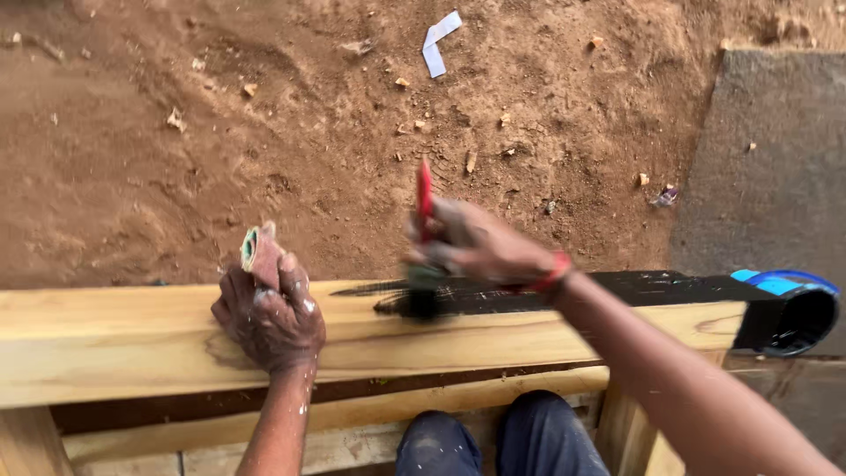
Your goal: The person paints a wooden frame with a brush and black paint, dipping the brush into a bucket and applying it to the wood surfaces.
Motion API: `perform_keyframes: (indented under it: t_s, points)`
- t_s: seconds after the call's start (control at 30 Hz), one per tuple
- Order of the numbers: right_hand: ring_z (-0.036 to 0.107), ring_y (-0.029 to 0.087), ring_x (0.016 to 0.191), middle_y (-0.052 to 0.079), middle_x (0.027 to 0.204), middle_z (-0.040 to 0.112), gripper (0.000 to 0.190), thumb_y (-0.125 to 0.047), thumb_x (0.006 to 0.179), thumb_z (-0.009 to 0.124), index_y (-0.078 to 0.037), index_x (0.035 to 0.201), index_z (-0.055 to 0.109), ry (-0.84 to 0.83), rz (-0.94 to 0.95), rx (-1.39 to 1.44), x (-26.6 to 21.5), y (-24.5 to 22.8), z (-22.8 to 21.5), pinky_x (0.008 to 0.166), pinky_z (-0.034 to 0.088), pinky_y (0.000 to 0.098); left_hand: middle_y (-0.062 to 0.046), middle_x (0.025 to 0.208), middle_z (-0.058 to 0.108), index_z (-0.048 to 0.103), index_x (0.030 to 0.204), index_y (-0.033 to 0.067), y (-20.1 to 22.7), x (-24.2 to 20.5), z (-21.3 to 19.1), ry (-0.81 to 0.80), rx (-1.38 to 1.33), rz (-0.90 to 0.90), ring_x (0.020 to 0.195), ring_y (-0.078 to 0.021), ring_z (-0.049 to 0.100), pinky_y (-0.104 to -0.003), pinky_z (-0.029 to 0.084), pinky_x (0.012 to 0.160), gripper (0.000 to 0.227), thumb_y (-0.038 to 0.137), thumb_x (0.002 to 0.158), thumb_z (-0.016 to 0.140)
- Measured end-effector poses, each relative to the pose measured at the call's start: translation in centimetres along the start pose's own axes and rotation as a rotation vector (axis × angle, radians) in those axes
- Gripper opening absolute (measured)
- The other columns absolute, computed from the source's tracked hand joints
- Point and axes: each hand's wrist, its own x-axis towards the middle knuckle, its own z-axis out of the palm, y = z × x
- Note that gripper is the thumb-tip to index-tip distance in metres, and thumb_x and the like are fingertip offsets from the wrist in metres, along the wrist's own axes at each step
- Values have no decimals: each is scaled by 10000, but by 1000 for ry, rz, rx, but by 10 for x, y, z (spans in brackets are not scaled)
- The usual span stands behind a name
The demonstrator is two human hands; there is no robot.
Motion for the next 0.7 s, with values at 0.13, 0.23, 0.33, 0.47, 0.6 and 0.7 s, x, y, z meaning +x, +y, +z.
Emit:
perform_keyframes:
  t_s: [0.13, 0.23, 0.33, 0.47, 0.6, 0.7]
  points:
    - [530, 227, 1094, 83, 1125, 510, 371, -338, 1140, 631, 2, 1203, 494, -2, -16, 748, -6, 52, -28, 1161, 489, 469, -142, 1183, 619, 642, 1311, 118, -7, -2, 7, -90, 137, -82, 1158, -355, 576, -482, 403, 948, 395, 444, 1122, 524]
    - [502, 254, 1404, 111, 1484, 503, 661, -420, 914, 590, -114, 1470, 404, 332, 411, 538, -116, 114, -108, 1132, 370, 459, -104, 1279, 641, 632, 1438, 158, -4, -2, 2, 4, -9, 23, 1165, -340, 581, -487, 395, 941, 408, 397, 1148, 472]
    - [625, 296, 1296, 128, 1331, 622, 704, -82, 714, 781, -58, 1386, 572, 49, 363, -363, -175, 133, -207, 1062, 510, 479, -111, 1160, 626, 635, 1423, 156, 3, 6, -1, 19, -77, 15, 1081, -336, 583, -482, 390, 895, 444, 424, 1108, 476]
    - [725, 211, 918, 91, 1006, 727, 407, -409, 1074, 399, -154, 1120, 714, 139, 712, -957, -156, 89, -192, 819, 596, 364, -111, 1074, 597, 638, 1413, 159, 2, 4, 0, -22, 10, -16, 1042, -329, 574, -477, 386, 876, 445, 436, 1103, 480]
    - [610, 201, 702, 37, 759, 615, 88, -146, 864, 641, -99, 926, 600, 120, 150, -678, -35, 30, -19, 643, 538, 416, -113, 1046, 588, 638, 1413, 169, 2, 4, -2, -50, -14, -30, 1030, -323, 571, -479, 391, 885, 434, 425, 1100, 482]
    - [592, 239, 704, 84, 797, 614, 225, -174, 922, 674, -11, 1033, 565, 166, 299, -63, 32, 9, 31, 636, 523, 391, -120, 1069, 593, 624, 1405, 135, 1, 3, 2, -31, -11, -20, 1031, -332, 565, -483, 387, 875, 448, 429, 1092, 498]
